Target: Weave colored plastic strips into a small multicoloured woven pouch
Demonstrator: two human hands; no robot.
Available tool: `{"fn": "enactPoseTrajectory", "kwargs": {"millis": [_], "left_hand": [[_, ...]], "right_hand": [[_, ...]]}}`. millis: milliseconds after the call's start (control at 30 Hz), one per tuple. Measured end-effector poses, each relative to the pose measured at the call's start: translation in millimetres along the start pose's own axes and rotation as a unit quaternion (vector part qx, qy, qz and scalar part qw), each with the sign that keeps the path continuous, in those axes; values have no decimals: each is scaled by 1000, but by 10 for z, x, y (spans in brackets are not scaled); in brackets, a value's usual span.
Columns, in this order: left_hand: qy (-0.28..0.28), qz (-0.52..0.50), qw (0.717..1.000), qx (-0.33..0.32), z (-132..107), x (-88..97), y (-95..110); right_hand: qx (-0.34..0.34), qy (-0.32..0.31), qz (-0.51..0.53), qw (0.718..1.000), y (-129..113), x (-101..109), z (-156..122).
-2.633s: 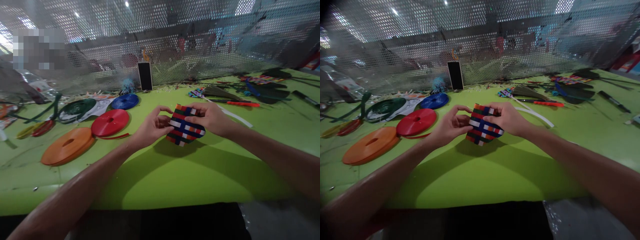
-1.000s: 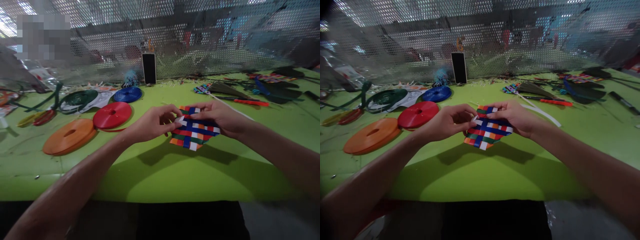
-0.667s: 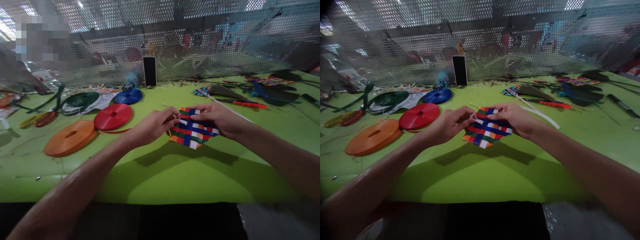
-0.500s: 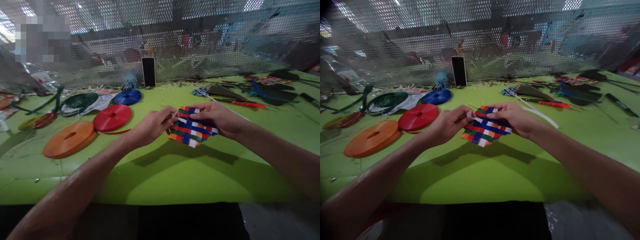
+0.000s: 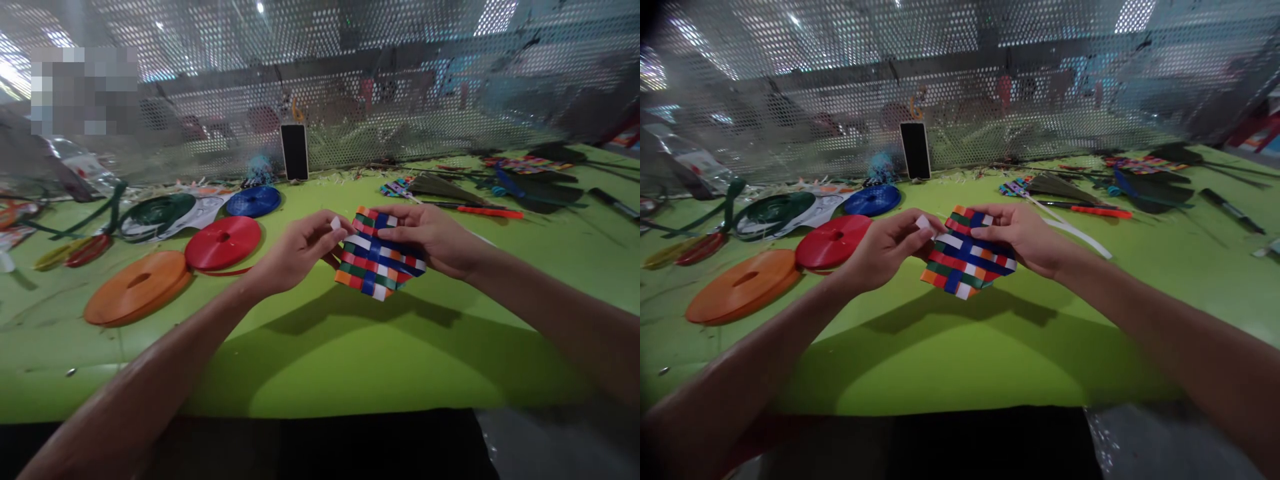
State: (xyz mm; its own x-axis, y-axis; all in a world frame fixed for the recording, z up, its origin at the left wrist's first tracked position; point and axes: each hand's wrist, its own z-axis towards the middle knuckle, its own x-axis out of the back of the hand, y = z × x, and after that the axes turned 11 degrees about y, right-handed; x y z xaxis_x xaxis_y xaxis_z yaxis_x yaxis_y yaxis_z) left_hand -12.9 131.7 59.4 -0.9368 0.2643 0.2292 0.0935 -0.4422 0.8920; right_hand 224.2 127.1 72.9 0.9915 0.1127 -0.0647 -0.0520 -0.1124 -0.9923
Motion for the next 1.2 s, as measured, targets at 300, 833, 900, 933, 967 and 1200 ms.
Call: {"fn": "enactPoseTrajectory", "kwargs": {"millis": [300,833,900,933,967,1200], "left_hand": [[-20,-92,995,31,8,63,7],[-14,-98,992,74,14,-44,25],[2,-95,993,76,6,-72,21],[7,-94,993,77,3,-83,22],[10,-92,993,77,2,-91,25],[30,-37,997,58,-7,-134,23]], "right_hand": [[34,-8,17,999,-28,26,-6],[94,11,-97,991,48,9,-32],[103,13,-111,988,61,18,-29],[110,14,-116,987,64,22,-26],[118,15,-120,986,65,25,-22],[173,0,-173,970,58,15,-16]]}}
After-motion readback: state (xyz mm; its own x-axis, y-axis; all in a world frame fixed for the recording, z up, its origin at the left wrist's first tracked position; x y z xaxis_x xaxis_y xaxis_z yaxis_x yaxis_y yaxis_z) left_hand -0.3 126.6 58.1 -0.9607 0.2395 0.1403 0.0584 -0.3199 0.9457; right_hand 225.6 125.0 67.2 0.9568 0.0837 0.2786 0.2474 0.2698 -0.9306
